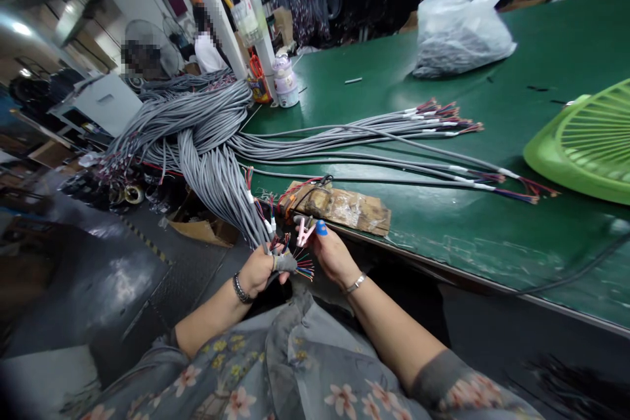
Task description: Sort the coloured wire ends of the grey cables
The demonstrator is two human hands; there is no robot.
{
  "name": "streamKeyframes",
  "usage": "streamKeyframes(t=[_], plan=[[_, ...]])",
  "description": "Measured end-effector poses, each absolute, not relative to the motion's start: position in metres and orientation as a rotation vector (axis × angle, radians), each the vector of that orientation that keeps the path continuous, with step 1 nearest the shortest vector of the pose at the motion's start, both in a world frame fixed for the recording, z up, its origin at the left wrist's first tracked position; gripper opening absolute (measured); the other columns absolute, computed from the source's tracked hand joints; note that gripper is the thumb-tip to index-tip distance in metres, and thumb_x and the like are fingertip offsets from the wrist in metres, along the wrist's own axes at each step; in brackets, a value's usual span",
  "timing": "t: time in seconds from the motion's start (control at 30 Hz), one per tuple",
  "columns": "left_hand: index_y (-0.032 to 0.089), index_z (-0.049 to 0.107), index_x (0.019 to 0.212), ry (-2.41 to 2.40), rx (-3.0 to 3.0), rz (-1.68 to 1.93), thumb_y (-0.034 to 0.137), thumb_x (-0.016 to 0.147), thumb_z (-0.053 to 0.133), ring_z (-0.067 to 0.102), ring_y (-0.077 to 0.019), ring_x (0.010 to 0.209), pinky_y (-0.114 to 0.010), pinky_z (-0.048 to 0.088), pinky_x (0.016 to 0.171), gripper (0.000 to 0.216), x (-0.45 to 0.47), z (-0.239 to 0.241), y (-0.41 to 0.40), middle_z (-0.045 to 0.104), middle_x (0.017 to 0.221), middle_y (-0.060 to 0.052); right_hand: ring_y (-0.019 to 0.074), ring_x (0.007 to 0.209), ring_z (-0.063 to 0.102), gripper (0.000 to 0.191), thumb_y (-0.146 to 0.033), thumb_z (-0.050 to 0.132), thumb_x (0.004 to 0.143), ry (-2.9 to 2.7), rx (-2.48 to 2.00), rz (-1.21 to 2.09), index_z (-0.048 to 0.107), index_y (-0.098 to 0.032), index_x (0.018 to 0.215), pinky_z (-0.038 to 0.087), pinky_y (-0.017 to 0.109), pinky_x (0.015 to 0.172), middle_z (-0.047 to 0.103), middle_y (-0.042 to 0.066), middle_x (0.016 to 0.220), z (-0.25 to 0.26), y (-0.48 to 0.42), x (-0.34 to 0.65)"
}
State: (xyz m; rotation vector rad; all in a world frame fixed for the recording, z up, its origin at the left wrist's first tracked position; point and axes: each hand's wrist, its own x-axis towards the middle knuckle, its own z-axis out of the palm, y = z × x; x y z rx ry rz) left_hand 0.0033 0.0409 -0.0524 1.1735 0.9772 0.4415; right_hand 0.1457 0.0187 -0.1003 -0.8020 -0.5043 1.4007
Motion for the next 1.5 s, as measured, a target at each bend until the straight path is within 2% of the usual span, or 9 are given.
streamKeyframes(t=[0.07,0.17,0.37,0.63,0.77,0.93,1.2,1.5], plan=[[0.017,0.051,0.040,0.964,1.119,0.457,0.024,0.049,0.066,0.037,-0.0070,0.030,-0.023,0.025,0.038,0.019,0.004,-0.054,0.042,0.046,0.034,0.003,0.0164,0.069,0.061,0.047,-0.064,0.075,0.060,-0.455,-0.748,1.515,0.072,-0.023,0.083,0.049,0.029,0.066,0.072,0.002,0.078,-0.101,0.020,0.146],[0.017,0.052,0.043,0.952,1.085,0.483,0.022,0.047,0.066,0.037,-0.0070,0.029,-0.023,0.024,0.036,0.016,0.005,-0.057,0.043,0.047,0.035,0.004,0.0153,0.070,0.063,0.046,-0.059,0.080,0.057,-0.394,-0.666,1.640,0.072,-0.023,0.084,0.050,0.028,0.067,0.073,0.002,0.081,-0.102,0.022,0.146],[0.016,0.049,0.037,0.935,1.174,0.425,0.031,0.053,0.071,0.037,-0.0059,0.030,-0.023,0.024,0.040,0.031,0.003,-0.057,0.045,0.046,0.033,0.001,0.0152,0.073,0.066,0.045,-0.053,0.086,0.049,-0.289,-0.617,1.684,0.072,-0.023,0.079,0.053,0.026,0.068,0.073,0.000,0.078,-0.105,0.025,0.145],[0.015,0.049,0.035,0.958,1.151,0.415,0.038,0.051,0.074,0.036,-0.0060,0.031,-0.024,0.026,0.041,0.037,0.006,-0.044,0.044,0.045,0.033,0.000,0.0144,0.074,0.066,0.041,-0.053,0.085,0.052,-0.299,-0.644,1.643,0.072,-0.024,0.078,0.053,0.026,0.068,0.072,-0.002,0.076,-0.106,0.026,0.146],[0.016,0.049,0.037,0.945,1.145,0.421,0.038,0.052,0.074,0.036,-0.0064,0.031,-0.024,0.025,0.040,0.037,0.005,-0.047,0.044,0.045,0.033,0.001,0.0142,0.074,0.065,0.043,-0.053,0.086,0.049,-0.298,-0.643,1.653,0.072,-0.024,0.077,0.053,0.025,0.068,0.072,-0.002,0.076,-0.107,0.027,0.146],[0.016,0.049,0.038,0.924,1.150,0.427,0.038,0.053,0.074,0.037,-0.0064,0.031,-0.024,0.024,0.041,0.037,0.004,-0.048,0.044,0.045,0.033,0.000,0.0160,0.077,0.066,0.042,-0.052,0.086,0.051,-0.317,-0.644,1.660,0.071,-0.023,0.079,0.053,0.027,0.069,0.072,-0.002,0.076,-0.110,0.027,0.147],[0.016,0.049,0.037,0.938,1.124,0.453,0.037,0.050,0.075,0.037,-0.0062,0.030,-0.024,0.025,0.040,0.036,0.006,-0.042,0.042,0.045,0.033,0.001,0.0151,0.072,0.065,0.047,-0.053,0.087,0.047,-0.287,-0.650,1.682,0.072,-0.021,0.079,0.052,0.026,0.070,0.072,0.000,0.073,-0.105,0.026,0.146],[0.017,0.048,0.038,0.940,1.137,0.492,0.036,0.050,0.072,0.036,-0.0063,0.031,-0.024,0.025,0.040,0.033,0.005,-0.043,0.040,0.044,0.033,0.002,0.0166,0.072,0.064,0.048,-0.062,0.078,0.056,-0.341,-0.598,1.715,0.071,-0.022,0.081,0.049,0.030,0.071,0.072,0.001,0.077,-0.109,0.023,0.146]])
